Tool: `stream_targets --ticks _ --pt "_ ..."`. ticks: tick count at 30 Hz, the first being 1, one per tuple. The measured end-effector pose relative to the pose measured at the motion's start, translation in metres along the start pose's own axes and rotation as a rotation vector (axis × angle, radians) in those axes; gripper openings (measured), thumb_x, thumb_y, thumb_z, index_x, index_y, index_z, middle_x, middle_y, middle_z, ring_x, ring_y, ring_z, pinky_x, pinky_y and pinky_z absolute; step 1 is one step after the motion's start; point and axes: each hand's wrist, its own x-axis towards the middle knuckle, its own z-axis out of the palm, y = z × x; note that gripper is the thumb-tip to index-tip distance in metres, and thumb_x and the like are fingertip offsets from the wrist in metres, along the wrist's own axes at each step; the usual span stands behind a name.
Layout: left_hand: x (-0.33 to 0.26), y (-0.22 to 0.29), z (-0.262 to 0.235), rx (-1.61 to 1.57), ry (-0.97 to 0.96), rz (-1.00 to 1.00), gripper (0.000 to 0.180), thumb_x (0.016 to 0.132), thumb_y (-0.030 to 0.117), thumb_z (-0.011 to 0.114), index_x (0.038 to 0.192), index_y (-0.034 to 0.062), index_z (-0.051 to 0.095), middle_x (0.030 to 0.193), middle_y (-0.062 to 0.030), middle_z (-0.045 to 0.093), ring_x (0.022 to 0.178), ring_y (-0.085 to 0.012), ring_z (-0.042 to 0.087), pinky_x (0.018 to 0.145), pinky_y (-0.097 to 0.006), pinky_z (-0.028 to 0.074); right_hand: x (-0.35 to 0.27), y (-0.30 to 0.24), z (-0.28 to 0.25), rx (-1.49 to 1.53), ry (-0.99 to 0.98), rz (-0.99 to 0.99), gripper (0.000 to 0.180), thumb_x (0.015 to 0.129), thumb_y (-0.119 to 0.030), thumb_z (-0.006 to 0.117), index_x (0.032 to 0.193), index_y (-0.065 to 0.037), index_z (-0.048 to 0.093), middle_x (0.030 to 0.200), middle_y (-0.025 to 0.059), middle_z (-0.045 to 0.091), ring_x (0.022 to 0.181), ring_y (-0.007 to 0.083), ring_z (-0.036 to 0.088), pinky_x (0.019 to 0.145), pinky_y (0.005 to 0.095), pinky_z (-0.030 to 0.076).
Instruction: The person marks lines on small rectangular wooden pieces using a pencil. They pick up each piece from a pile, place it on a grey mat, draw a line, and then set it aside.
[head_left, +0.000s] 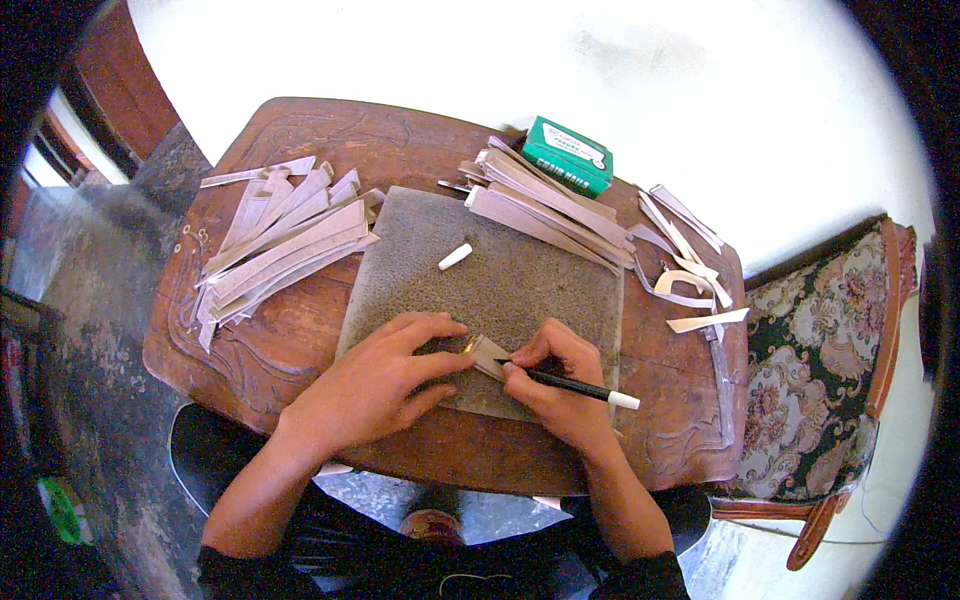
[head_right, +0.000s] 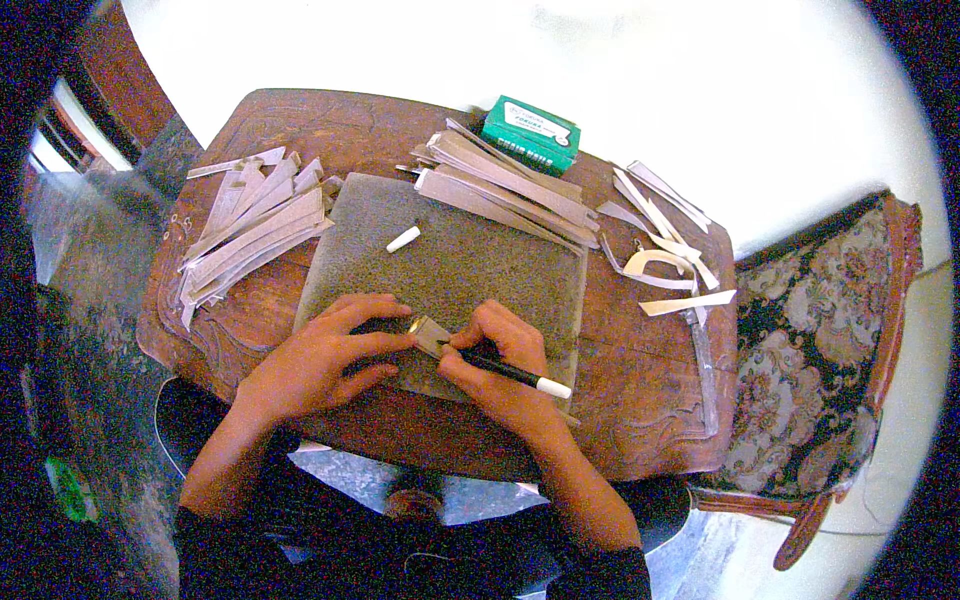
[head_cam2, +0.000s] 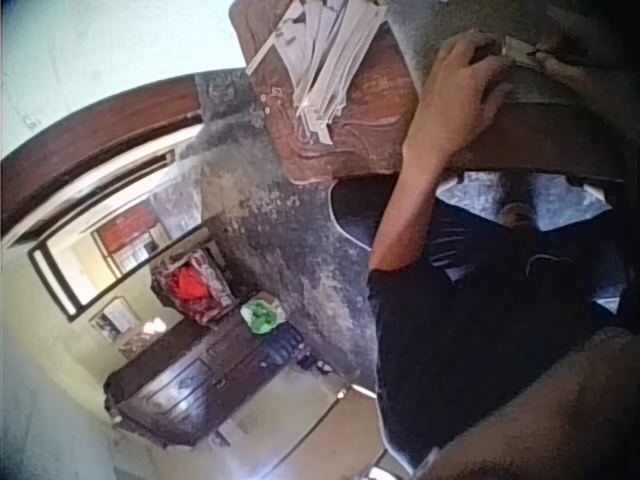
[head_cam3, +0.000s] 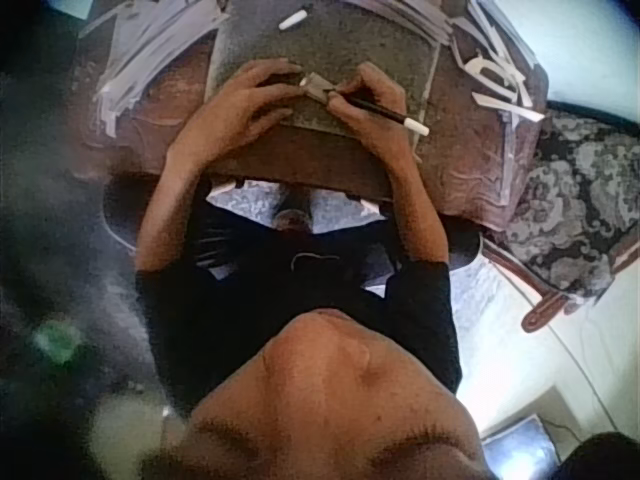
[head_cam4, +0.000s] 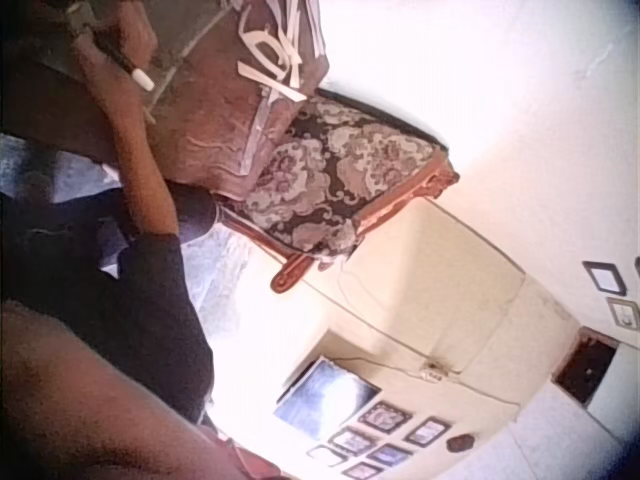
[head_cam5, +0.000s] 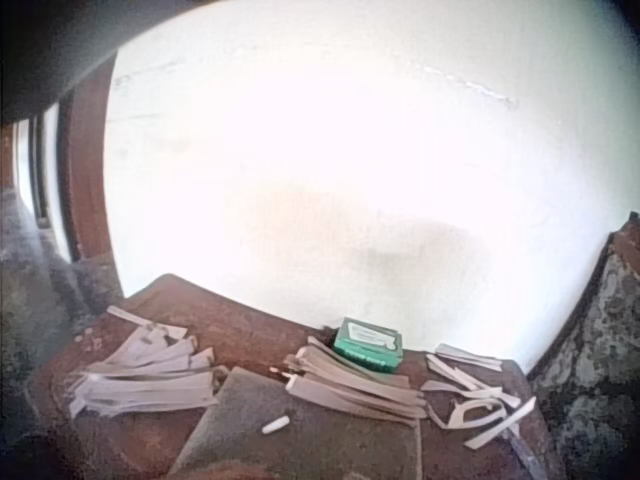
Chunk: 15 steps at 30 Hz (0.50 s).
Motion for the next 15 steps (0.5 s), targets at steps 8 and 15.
stream_targets --ticks 8,15 --pt "0.002 0.006 0.0 0.041 -0.01 -0.016 0.038 0.088 0.015 0.07 0.125 0.0116 0.064 0.136 -0.0157 0.055 0.129 -0.0391 0.051 0.11 -0.048 0.042 -0.002 0.002 -0.002 0.07 0.037 0.04 0.022 0.071 -0.011 0.077 0.073 -0.004 0.055 0.07 0.0085 0.059 0.063 0.0186 0.058 0.058 0.0321 0.046" --pt "0.002 0.012 0.002 0.124 -0.007 -0.011 0.036 0.088 0.015 0.068 0.124 0.0114 0.064 0.137 -0.0177 0.054 0.129 -0.0413 0.05 0.109 -0.049 0.042 -0.003 0.005 -0.009 0.166 0.008 0.123 0.021 0.074 -0.003 0.077 0.075 -0.004 0.056 0.079 0.0061 0.062 0.074 0.0135 0.06 0.069 0.0265 0.047"
